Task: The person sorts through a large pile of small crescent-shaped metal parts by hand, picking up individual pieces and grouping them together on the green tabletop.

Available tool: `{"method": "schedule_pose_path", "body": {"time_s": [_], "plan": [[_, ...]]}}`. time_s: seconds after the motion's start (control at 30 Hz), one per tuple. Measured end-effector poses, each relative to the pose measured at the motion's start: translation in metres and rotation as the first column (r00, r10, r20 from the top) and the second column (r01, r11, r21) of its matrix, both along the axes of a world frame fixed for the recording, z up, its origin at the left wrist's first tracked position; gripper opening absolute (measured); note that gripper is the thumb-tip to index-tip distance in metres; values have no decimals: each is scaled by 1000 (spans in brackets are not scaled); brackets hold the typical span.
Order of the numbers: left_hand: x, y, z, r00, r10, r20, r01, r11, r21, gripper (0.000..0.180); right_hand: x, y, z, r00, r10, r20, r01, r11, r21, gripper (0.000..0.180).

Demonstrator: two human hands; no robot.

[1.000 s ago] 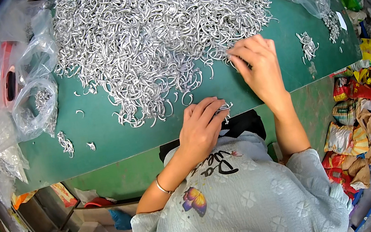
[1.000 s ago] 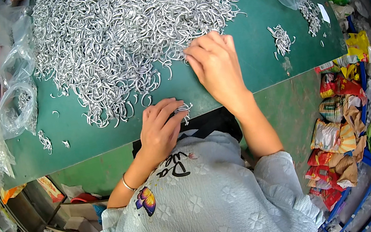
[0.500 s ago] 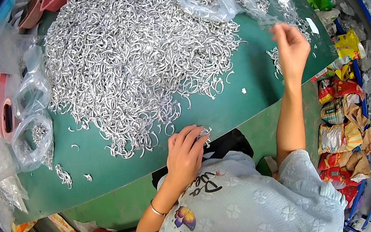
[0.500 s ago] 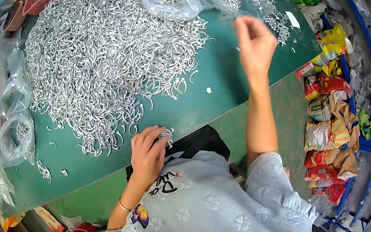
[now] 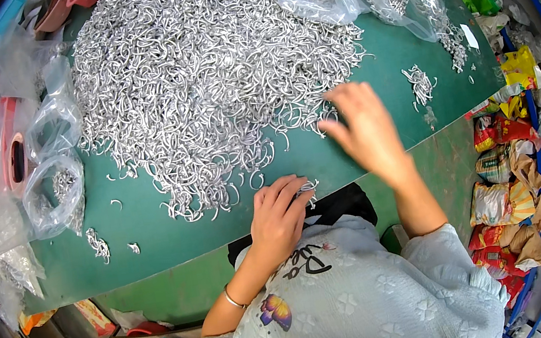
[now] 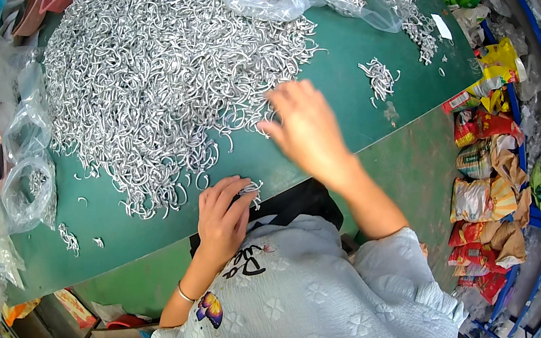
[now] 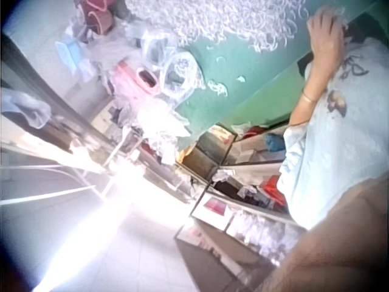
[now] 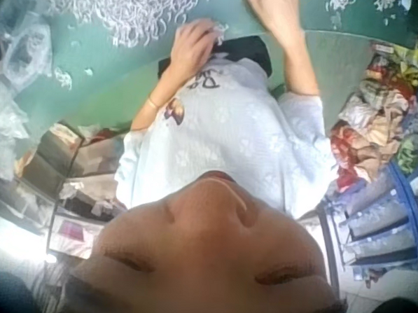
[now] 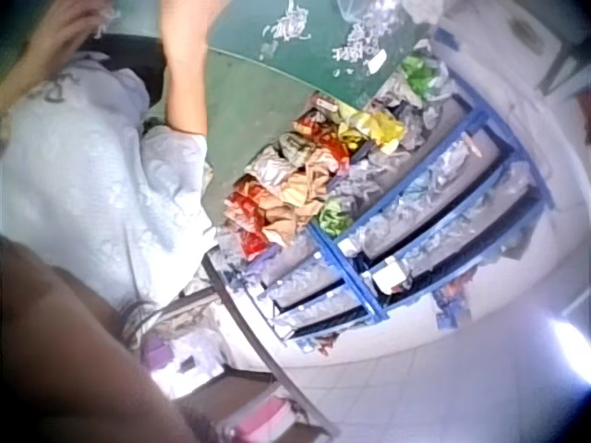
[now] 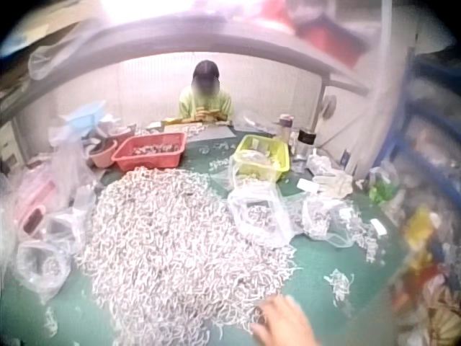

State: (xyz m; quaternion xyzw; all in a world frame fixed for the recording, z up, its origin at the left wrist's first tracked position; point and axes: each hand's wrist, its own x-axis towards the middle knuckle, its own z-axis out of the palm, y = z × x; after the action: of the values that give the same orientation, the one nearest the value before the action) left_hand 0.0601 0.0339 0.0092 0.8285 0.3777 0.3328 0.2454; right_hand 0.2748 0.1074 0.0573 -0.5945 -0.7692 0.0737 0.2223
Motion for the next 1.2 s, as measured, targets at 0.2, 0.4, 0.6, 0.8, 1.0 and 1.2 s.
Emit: {"method": "schedule_pose_path", "body": {"time_s": [0.2,0.4,0.6,0.8,1.0,1.2], "plan": [[0,-1,-5,1000,-2,-24,3,1000,17,34,-55,-27,-19,916,111,-386,-185,969,-161,53],[-2,-7,-16,999,30,35,-32,997,64,34,-67,-28,-18,688,372,-623,-549,828,-111,31],[1,0,-1,1000,16,-1,-16,1000,9,35,-10,-6,-6,909,59,-412,-69,998,-11,10],[3,1,-1,1000,21,11,-21,1000,13,35,4,-11,-19,987,68,-147,-65,997,30,19],[5,0,0,999,47,14,-47,999,18,34,11,-10,-26,992,-37,-122,48,995,88,16],[6,0,-1,998,54,16,-54,998,18,33,2,-5,-21,971,2,-240,15,997,70,19]]}}
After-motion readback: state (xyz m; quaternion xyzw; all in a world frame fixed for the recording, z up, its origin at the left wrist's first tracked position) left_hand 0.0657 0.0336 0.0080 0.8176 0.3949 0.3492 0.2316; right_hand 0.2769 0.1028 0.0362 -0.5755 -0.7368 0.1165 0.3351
